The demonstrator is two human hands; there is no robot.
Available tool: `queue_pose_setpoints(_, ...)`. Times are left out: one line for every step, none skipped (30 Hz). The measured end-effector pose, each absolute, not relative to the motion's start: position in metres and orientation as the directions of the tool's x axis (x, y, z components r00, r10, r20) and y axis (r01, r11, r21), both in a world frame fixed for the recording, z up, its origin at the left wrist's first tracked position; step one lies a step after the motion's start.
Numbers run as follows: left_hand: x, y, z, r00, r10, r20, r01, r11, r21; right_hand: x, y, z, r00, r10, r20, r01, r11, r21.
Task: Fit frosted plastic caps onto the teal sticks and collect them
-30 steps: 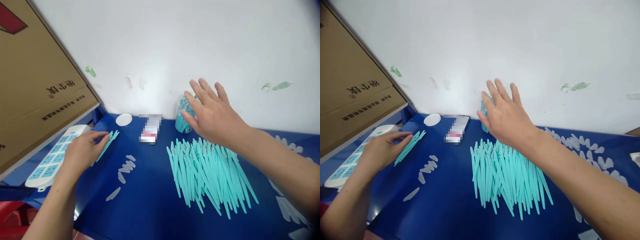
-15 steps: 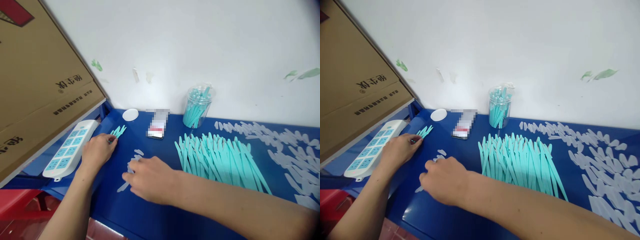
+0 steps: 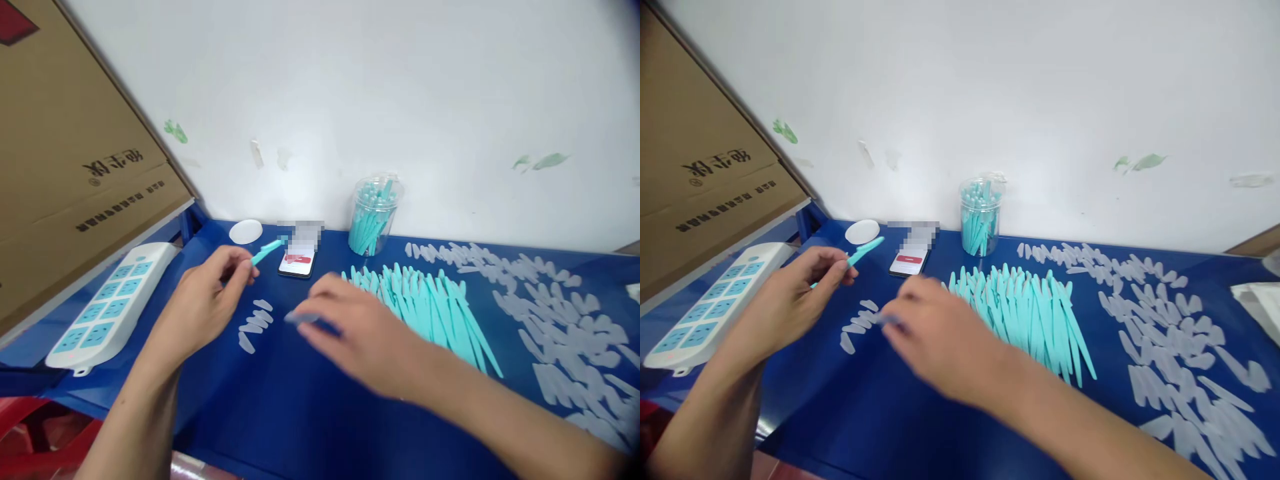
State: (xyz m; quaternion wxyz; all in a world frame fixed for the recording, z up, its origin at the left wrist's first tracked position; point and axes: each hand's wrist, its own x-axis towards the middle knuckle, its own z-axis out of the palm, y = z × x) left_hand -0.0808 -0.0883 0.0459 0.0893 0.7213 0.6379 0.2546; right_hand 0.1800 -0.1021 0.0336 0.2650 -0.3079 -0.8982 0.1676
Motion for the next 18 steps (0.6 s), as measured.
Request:
queue_pose_setpoints(-0.066, -0.086, 0.054, 0.130, 0.964, 0.232, 0.823, -0.236, 0.517, 0.202, -0.098, 0.036, -0.540, 0.763, 0.354, 0.486, 0.627, -0.609)
queue_pose_setpoints(-0.050, -0.082, 0.061, 0.206, 0.957, 0.204, 0.780, -0.286, 0.556, 0.222, -0.095, 0.038, -0.433, 0.843, 0.319, 0.490, 0.517, -0.702)
queue_pose_setpoints(-0.036, -0.079, 0.067, 0.276, 0.945, 0.173, 0.744, -0.324, 0.584, 0.239, -0.094, 0.037, -0.356, 0.890, 0.286, 0.482, 0.437, -0.759)
queue_pose_setpoints(-0.022, -0.075, 0.073, 0.336, 0.932, 0.138, 0.722, -0.349, 0.597, 0.254, -0.094, 0.036, -0.295, 0.917, 0.268, 0.467, 0.383, -0.797)
queue_pose_setpoints(-0.009, -0.072, 0.076, 0.379, 0.919, 0.110, 0.709, -0.365, 0.604, 0.266, -0.095, 0.034, -0.264, 0.925, 0.274, 0.462, 0.370, -0.806)
queue_pose_setpoints(0.001, -0.069, 0.079, 0.407, 0.909, 0.088, 0.700, -0.372, 0.610, 0.274, -0.096, 0.031, -0.246, 0.923, 0.294, 0.459, 0.379, -0.804)
queue_pose_setpoints(0.010, -0.067, 0.079, 0.422, 0.903, 0.072, 0.695, -0.374, 0.614, 0.280, -0.098, 0.027, -0.230, 0.919, 0.321, 0.456, 0.394, -0.798)
queue_pose_setpoints(0.017, -0.066, 0.078, 0.426, 0.902, 0.067, 0.692, -0.373, 0.618, 0.284, -0.100, 0.024, -0.214, 0.913, 0.347, 0.455, 0.407, -0.792)
queue_pose_setpoints(0.021, -0.065, 0.076, 0.428, 0.901, 0.070, 0.688, -0.375, 0.622, 0.286, -0.101, 0.020, -0.196, 0.909, 0.367, 0.458, 0.416, -0.786)
queue_pose_setpoints(0.024, -0.064, 0.073, 0.425, 0.902, 0.077, 0.683, -0.375, 0.626, 0.287, -0.101, 0.016, -0.175, 0.906, 0.386, 0.465, 0.422, -0.778)
queue_pose_setpoints(0.025, -0.064, 0.069, 0.419, 0.904, 0.084, 0.679, -0.374, 0.632, 0.287, -0.101, 0.013, -0.159, 0.899, 0.409, 0.475, 0.433, -0.766)
queue_pose_setpoints(0.024, -0.064, 0.065, 0.408, 0.908, 0.090, 0.677, -0.368, 0.637, 0.288, -0.101, 0.010, -0.154, 0.887, 0.435, 0.486, 0.451, -0.748)
queue_pose_setpoints(0.023, -0.064, 0.062, 0.396, 0.914, 0.092, 0.679, -0.358, 0.641, 0.288, -0.100, 0.007, -0.155, 0.872, 0.464, 0.498, 0.475, -0.726)
queue_pose_setpoints(0.021, -0.064, 0.059, 0.380, 0.920, 0.094, 0.683, -0.347, 0.643, 0.289, -0.100, 0.005, -0.164, 0.856, 0.491, 0.510, 0.500, -0.700)
queue_pose_setpoints(0.020, -0.064, 0.056, 0.363, 0.927, 0.097, 0.687, -0.336, 0.645, 0.290, -0.099, 0.003, -0.177, 0.839, 0.514, 0.523, 0.523, -0.673)
queue_pose_setpoints(0.018, -0.063, 0.053, 0.348, 0.932, 0.103, 0.689, -0.329, 0.645, 0.290, -0.099, 0.001, -0.189, 0.825, 0.533, 0.538, 0.541, -0.646)
queue_pose_setpoints(0.018, -0.063, 0.051, 0.341, 0.934, 0.110, 0.692, -0.328, 0.643, 0.291, -0.098, -0.001, -0.198, 0.813, 0.548, 0.555, 0.554, -0.621)
queue_pose_setpoints(0.019, -0.062, 0.050, 0.341, 0.933, 0.115, 0.694, -0.333, 0.639, 0.292, -0.098, -0.002, -0.207, 0.804, 0.558, 0.574, 0.561, -0.596)
